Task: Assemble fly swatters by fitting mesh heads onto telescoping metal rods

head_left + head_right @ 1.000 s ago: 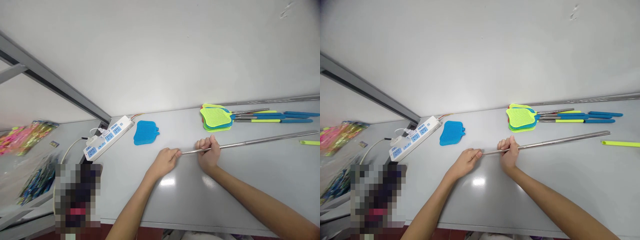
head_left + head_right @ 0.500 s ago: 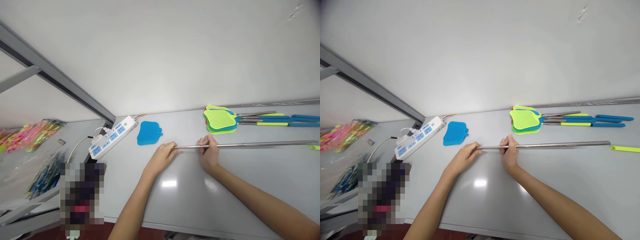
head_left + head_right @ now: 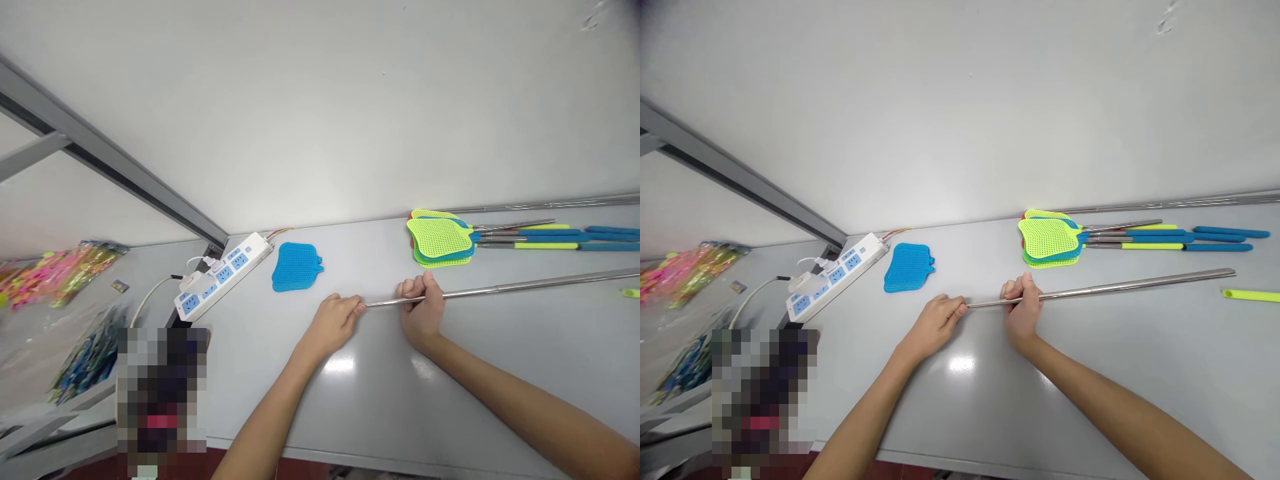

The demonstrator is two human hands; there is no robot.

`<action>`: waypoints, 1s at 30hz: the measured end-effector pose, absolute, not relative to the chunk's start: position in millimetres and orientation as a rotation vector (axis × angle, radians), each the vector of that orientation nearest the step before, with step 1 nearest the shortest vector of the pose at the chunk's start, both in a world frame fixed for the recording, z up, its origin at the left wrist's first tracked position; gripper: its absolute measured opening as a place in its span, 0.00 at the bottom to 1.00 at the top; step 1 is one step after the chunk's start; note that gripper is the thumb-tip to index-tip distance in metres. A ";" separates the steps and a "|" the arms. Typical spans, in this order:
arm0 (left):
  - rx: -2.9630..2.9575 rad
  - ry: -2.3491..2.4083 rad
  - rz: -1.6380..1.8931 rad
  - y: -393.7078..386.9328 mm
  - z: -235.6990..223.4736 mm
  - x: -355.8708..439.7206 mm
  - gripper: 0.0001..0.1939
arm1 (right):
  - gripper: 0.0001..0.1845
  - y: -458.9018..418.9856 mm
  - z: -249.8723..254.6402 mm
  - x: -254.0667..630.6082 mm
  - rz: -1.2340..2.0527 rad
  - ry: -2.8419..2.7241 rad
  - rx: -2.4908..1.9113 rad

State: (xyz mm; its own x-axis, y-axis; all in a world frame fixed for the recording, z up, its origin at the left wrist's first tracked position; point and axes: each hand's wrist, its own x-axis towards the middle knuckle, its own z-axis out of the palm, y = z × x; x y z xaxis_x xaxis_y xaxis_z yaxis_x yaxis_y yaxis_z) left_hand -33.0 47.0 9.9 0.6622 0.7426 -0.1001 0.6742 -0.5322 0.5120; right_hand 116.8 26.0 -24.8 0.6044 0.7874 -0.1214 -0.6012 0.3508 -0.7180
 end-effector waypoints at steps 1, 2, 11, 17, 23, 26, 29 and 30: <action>2.359 1.103 0.170 47.0 9.7 -32.7 0.18 | 0.24 26.1 -25.1 116.8 0.910 -0.262 -0.809; 2.356 1.108 0.166 47.0 9.7 -32.6 0.18 | 0.24 26.2 -25.3 116.7 0.908 -0.262 -0.812; 2.328 1.103 0.192 47.8 8.7 -33.6 0.19 | 0.24 24.3 -22.3 115.2 0.936 -0.260 -0.805; 2.291 1.086 0.192 47.9 8.8 -33.0 0.19 | 0.23 22.5 -19.9 114.3 0.975 -0.229 -0.773; 2.298 1.136 0.213 48.6 14.1 -31.7 0.17 | 0.22 26.4 -19.6 116.3 0.999 -0.258 -0.823; 2.303 1.123 0.219 49.6 18.4 -32.4 0.16 | 0.22 28.5 -19.5 116.7 1.001 -0.275 -0.852; 2.298 1.113 0.199 49.2 19.7 -33.0 0.16 | 0.22 28.2 -19.7 116.5 1.014 -0.279 -0.844; 2.297 1.116 0.190 48.7 19.2 -33.1 0.16 | 0.22 27.7 -19.9 116.4 1.013 -0.276 -0.834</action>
State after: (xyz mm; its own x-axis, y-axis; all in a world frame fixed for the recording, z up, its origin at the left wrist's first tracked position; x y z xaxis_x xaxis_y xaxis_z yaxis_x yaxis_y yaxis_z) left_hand -33.1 48.7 19.2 0.6414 0.7583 -0.1169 0.6768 -0.4874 0.5518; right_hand 116.4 27.7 -19.9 0.5266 0.8344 -0.1626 -0.6366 0.2603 -0.7259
